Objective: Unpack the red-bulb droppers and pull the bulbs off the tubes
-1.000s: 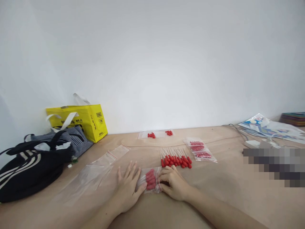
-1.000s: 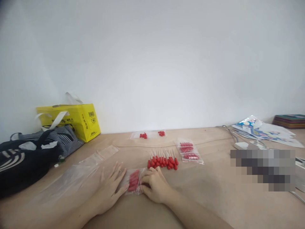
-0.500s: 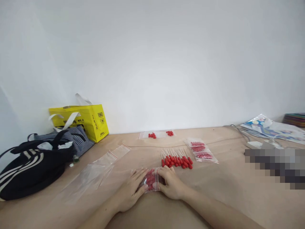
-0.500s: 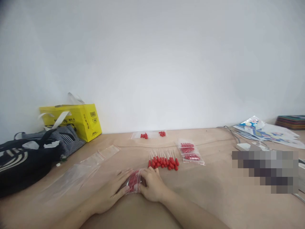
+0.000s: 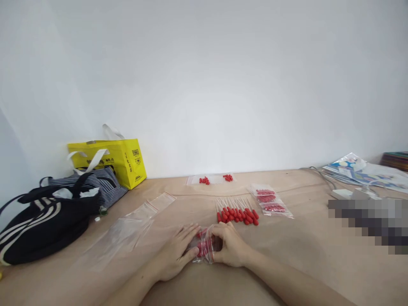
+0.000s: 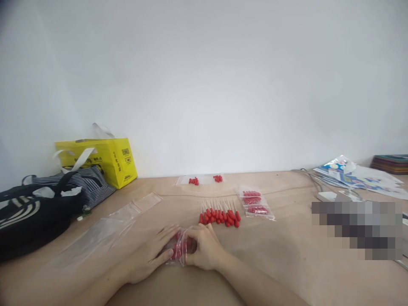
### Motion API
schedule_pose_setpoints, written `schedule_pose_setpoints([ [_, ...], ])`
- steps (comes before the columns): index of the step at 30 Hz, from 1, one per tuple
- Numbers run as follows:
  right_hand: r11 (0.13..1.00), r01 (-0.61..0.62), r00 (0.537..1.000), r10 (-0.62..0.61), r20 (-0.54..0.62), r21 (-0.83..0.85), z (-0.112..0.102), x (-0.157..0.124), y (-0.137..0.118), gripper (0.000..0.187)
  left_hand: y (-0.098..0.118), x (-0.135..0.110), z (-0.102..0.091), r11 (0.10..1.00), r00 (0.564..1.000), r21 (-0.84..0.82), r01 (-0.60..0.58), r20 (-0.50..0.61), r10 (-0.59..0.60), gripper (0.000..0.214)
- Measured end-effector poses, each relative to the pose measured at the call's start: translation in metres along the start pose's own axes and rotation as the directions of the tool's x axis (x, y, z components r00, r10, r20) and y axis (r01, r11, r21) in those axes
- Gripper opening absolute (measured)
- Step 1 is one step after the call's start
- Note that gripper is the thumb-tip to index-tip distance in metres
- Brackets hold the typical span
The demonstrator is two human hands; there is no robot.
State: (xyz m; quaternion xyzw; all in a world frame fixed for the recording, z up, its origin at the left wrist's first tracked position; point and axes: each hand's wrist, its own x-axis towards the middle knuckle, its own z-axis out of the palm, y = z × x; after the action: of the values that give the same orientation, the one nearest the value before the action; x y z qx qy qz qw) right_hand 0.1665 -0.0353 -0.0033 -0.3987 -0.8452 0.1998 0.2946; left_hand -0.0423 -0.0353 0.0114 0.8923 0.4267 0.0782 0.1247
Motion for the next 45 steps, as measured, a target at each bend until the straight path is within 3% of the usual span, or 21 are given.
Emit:
schedule_pose_setpoints([
  [11, 0.998, -0.038, 0.999, 0.037, -0.025, -0.052, 0.002, -0.002, -0.011, 0.013, -0.011, 0.002, 0.007, 0.998, 0.998, 0.019, -0.063, -0.024, 0.063, 0.051],
  [19, 0.996, -0.062, 0.996, 0.066, -0.053, 0.069, -0.008, -0.008, 0.004, 0.009, -0.013, 0.000, 0.008, 0.997, 0.997, 0.031, -0.071, -0.014, 0.071, 0.052],
  [23, 0.989, -0.052, 0.996, 0.062, -0.067, 0.136, -0.019, -0.015, 0.019, 0.015, -0.013, 0.000, 0.007, 0.997, 0.998, 0.039, -0.070, -0.003, 0.071, 0.053],
  [28, 0.980, 0.014, 0.998, -0.002, -0.058, 0.199, -0.018, -0.018, 0.022, 0.030, -0.013, -0.001, 0.006, 0.997, 0.998, 0.057, -0.053, 0.022, 0.052, 0.055],
  [34, 0.978, 0.029, 0.999, -0.022, -0.036, 0.206, -0.016, -0.020, 0.019, 0.012, -0.015, -0.003, 0.004, 0.999, 0.999, 0.044, -0.022, 0.034, 0.020, 0.056],
  [39, 0.982, -0.030, 0.997, 0.042, -0.059, 0.188, -0.032, -0.033, 0.031, 0.011, -0.013, -0.004, -0.001, 0.999, 0.998, 0.037, 0.038, 0.045, -0.039, 0.058],
  [45, 0.975, -0.094, 0.985, 0.120, -0.121, 0.203, -0.068, -0.056, 0.051, 0.010, -0.010, -0.005, -0.009, 0.995, 0.990, 0.020, 0.098, 0.098, -0.100, 0.062],
])
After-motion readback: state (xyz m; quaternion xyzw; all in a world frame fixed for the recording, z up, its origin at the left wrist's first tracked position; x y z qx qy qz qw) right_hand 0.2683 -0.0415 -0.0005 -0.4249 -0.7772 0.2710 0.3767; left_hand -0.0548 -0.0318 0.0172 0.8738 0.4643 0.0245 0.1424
